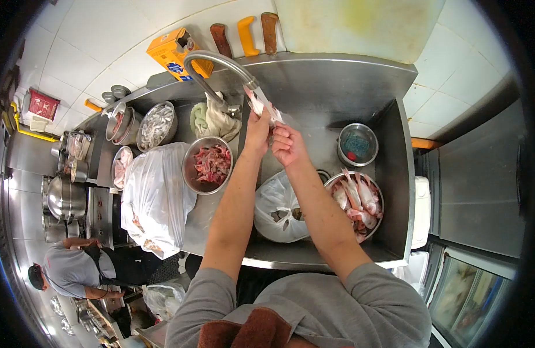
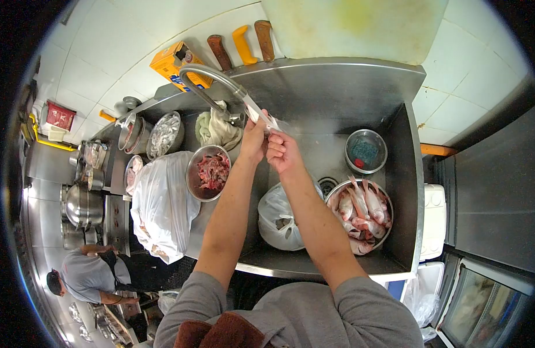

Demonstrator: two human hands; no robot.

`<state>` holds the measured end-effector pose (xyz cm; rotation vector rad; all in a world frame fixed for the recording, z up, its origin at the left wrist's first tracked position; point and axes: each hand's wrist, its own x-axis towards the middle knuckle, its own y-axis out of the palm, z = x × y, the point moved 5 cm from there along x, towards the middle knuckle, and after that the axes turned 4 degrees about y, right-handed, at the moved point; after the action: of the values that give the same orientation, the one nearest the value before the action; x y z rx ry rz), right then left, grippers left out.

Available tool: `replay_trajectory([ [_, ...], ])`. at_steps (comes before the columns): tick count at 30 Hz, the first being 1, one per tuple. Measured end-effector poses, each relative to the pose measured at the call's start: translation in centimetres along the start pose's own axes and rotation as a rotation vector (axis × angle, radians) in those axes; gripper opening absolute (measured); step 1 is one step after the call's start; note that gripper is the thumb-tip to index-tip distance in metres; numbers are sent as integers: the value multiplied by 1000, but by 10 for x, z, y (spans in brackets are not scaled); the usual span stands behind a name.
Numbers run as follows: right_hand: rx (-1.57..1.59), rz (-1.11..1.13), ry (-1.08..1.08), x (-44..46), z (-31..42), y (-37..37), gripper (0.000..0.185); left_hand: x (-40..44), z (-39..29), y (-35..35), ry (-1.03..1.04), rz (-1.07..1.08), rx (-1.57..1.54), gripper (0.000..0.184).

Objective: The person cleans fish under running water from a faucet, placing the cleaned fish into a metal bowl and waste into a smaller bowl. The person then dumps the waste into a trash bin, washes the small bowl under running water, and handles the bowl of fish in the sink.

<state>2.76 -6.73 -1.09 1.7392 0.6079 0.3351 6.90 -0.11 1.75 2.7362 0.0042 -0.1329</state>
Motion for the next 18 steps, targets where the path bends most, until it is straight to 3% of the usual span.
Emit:
replay_trajectory([
  [5,-30,62,104,2,-6,7,12,3,1,-10,9,-44,77,25],
  [7,-250,-86,8,2,-4,8,10,-1,-5,-9,4,-97,109,26],
  [10,-219,-108,-91,-4,-11,10,7,-8,-16,1,-76,-116,59,28],
  [14,-376,-105,-170,-22,-12,19,9,3,-9,-2,5,-124,-127,34],
  [16,-1068,-463,-241,-40,-4,30,20,2,-5,0,-195,-62,-245,39],
  [17,-1069,-463,-240,-40,-2,22,20,1,-7,-2,-193,-63,-246,39],
  [18,-1530,-453,-477,-43,5,31,23,-5,-14,4,-231,-56,-325,38],
])
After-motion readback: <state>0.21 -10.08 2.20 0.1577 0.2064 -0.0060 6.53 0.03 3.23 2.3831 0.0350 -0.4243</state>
